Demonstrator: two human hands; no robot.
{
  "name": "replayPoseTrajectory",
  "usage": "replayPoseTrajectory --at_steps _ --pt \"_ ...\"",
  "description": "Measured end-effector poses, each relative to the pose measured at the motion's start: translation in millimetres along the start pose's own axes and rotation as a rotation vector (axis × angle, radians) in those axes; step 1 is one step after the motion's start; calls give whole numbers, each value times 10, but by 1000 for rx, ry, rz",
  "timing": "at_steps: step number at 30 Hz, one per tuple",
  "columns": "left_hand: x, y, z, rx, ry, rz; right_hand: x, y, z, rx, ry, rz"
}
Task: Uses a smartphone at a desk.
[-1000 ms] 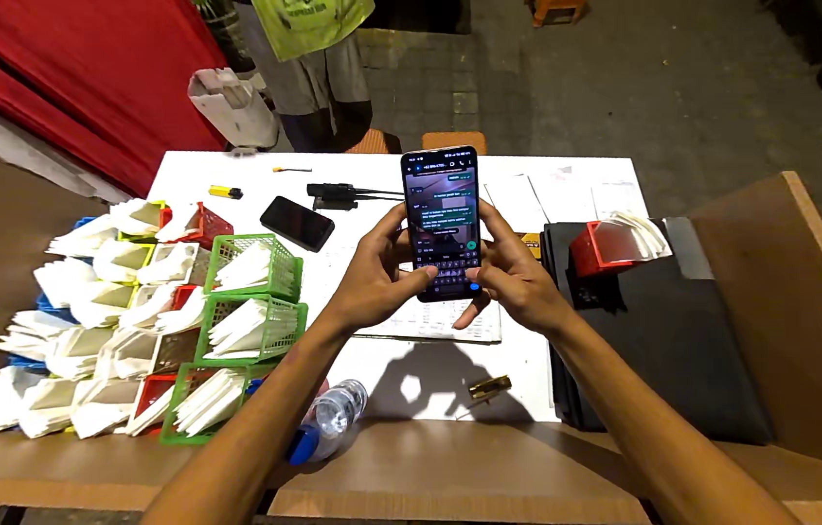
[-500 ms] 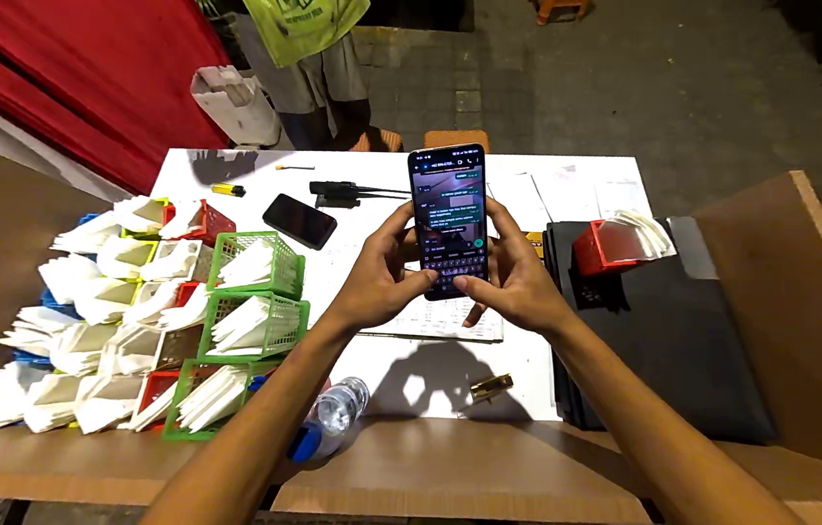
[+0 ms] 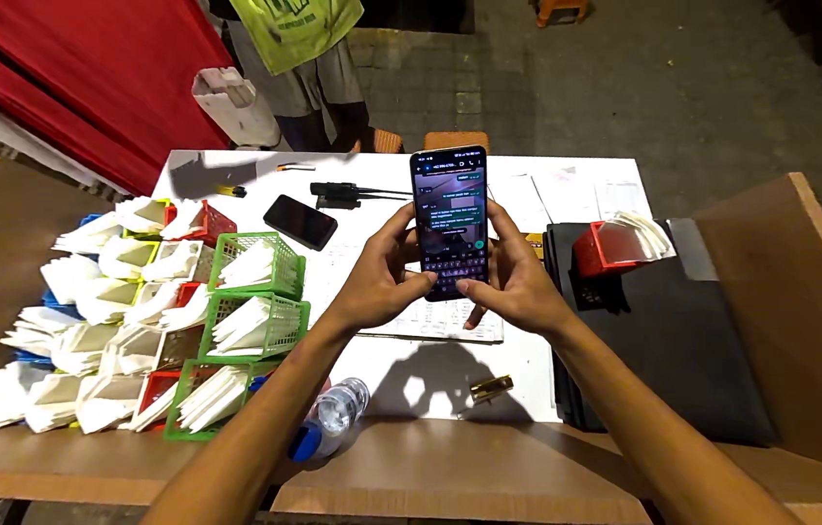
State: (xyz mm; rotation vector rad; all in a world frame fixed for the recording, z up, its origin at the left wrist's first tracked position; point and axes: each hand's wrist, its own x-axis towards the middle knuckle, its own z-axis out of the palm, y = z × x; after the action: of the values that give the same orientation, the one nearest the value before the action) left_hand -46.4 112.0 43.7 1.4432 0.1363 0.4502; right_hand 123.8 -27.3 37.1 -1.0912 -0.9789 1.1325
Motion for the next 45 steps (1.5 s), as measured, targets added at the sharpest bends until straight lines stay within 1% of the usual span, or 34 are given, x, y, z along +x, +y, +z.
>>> replayPoseTrajectory --at_steps 8,18,23,28,35,39,45 --pt "7 -3 -27 10 0 -6 1 -7 -36 26 -60 -12" --pt "12 0 -21 41 11 -15 -5 0 -27 22 -53 -14" --pt "11 -10 13 110 80 -43 0 15 -8 10 -61 -7" --pt "10 -29 -30 56 37 -30 9 13 -18 12 -60 5" --pt "7 -16 -52 25 17 -30 12 -11 -79 126 -102 16" --pt "0 -6 -51 29 14 -30 12 -22 -81 115 -102 27" --pt "8 -24 -69 19 -20 -29 9 -23 -66 30 -99 10"
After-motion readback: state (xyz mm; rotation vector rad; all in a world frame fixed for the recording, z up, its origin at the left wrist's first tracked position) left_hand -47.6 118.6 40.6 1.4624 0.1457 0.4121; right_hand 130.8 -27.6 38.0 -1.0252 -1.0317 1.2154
